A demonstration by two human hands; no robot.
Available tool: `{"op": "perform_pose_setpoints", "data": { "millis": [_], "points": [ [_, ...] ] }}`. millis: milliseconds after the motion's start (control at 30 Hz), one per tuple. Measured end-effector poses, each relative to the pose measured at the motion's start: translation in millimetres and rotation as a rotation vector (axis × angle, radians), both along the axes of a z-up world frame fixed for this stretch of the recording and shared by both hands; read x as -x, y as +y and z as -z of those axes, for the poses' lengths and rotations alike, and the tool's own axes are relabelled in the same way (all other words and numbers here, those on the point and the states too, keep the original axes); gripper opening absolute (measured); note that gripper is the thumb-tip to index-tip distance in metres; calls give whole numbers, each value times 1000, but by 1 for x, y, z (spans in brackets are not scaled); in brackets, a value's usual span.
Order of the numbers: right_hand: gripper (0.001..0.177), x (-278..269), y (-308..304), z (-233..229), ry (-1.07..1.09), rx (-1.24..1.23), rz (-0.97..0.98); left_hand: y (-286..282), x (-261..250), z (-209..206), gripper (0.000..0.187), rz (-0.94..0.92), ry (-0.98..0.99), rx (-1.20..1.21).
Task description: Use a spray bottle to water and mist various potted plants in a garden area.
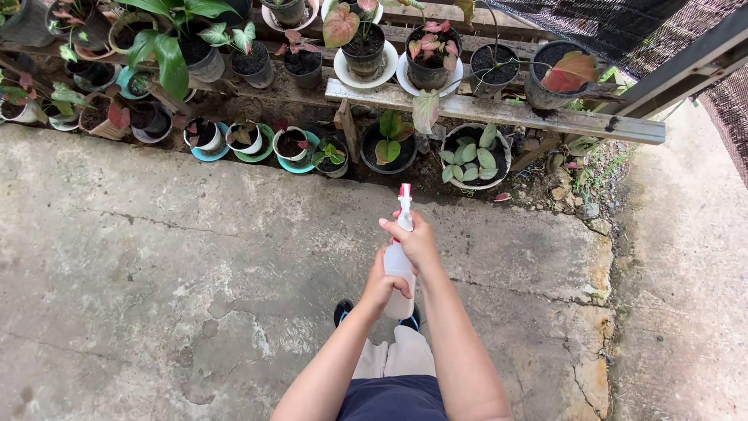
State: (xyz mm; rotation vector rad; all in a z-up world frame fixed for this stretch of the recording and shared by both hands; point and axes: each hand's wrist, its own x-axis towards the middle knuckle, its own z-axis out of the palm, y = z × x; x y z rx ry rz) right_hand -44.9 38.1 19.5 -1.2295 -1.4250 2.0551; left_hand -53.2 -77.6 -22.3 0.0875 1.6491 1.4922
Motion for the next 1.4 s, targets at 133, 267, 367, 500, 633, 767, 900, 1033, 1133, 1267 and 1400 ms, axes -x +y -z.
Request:
{"op": "perform_pose_setpoints", "data": {
  "millis": [133, 267, 367, 500, 633, 767, 900, 1033, 1133, 1267, 1400],
  "points": [
    [44, -2, 2, 2, -29, 9, 30, 3, -10, -12, 93, -31, -32, -14],
    [36, -6, 11, 13, -67, -21, 40, 6, -10, -9, 92, -18, -30, -20],
    [37, -6, 13, 8, -69, -15, 66, 7, -9, -14, 91, -15, -34, -36],
    [43, -10, 17, -6, -57, -12, 90, 13, -8, -22, 88, 18, -25, -61],
    [49, -17, 13, -24, -22, -8, 109, 12, -8, -32, 87, 26, -31, -80],
    [50, -19, 15, -28, -13, -23, 51, 12, -10, -35, 92, 28, -17, -91],
    [50, -17, 12, -39, 1, -7, 41, 11, -10, -37, 92, 38, 8, -76],
    [50, -10, 13, -38, 5, -7, 21, 9, -3, -43, 91, 29, 24, -84],
    [51, -5, 15, -37, 9, -19, 11, 11, 3, -42, 92, 15, 39, -79],
    [51, 0, 13, -35, 28, -7, 9, 6, 8, -41, 94, -6, 24, -101],
    [52, 5, 14, -32, 18, -15, -4, 8, 9, -45, 95, -21, 12, -112]
  ]
}}
